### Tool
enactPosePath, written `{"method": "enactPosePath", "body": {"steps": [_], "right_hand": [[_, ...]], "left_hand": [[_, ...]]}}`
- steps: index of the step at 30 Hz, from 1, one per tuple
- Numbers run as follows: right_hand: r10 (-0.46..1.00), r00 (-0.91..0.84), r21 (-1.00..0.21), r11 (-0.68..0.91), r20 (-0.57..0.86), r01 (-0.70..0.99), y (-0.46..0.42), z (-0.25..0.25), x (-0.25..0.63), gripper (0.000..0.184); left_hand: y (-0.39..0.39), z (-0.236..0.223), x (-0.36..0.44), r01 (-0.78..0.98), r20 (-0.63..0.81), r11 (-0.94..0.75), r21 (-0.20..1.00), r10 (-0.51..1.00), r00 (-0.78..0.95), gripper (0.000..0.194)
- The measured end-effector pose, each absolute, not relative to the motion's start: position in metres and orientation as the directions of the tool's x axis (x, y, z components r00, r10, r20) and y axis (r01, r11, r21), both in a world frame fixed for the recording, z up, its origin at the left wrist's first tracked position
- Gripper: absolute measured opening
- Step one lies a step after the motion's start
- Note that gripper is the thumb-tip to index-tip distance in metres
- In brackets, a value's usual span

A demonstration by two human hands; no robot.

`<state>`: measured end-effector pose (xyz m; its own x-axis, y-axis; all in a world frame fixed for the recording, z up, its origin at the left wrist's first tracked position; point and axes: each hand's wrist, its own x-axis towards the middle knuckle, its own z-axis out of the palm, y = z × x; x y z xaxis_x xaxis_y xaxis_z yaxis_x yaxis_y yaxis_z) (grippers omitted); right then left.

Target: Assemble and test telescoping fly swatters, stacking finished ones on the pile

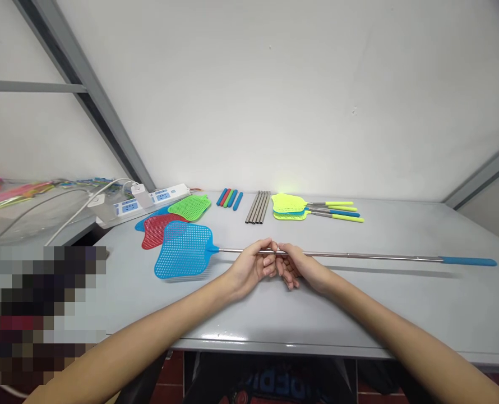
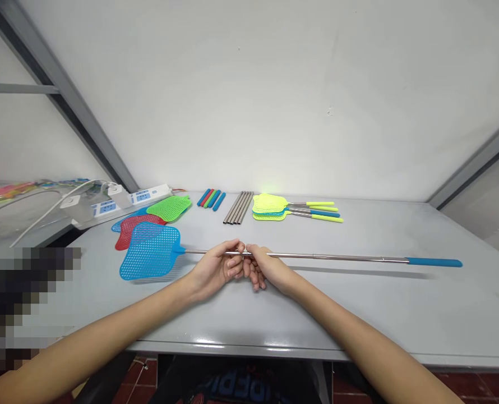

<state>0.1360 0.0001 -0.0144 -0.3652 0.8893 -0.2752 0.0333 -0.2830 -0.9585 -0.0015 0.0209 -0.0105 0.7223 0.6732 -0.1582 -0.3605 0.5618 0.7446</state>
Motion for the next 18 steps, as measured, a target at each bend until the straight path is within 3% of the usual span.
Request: {"method": "enactPosePath", "body": {"steps": [18], "right_hand": [[0.907, -0.370, -0.976, -0.218, -0.202, -0.001, -0.0012, -0.0150, 0.1374, 0.049]], "left_hand": [[0.0215, -0.0105, -0.0024, -0.316, -0.145, 0.484, 0.816, 0.701, 0.698, 0.023]]}}
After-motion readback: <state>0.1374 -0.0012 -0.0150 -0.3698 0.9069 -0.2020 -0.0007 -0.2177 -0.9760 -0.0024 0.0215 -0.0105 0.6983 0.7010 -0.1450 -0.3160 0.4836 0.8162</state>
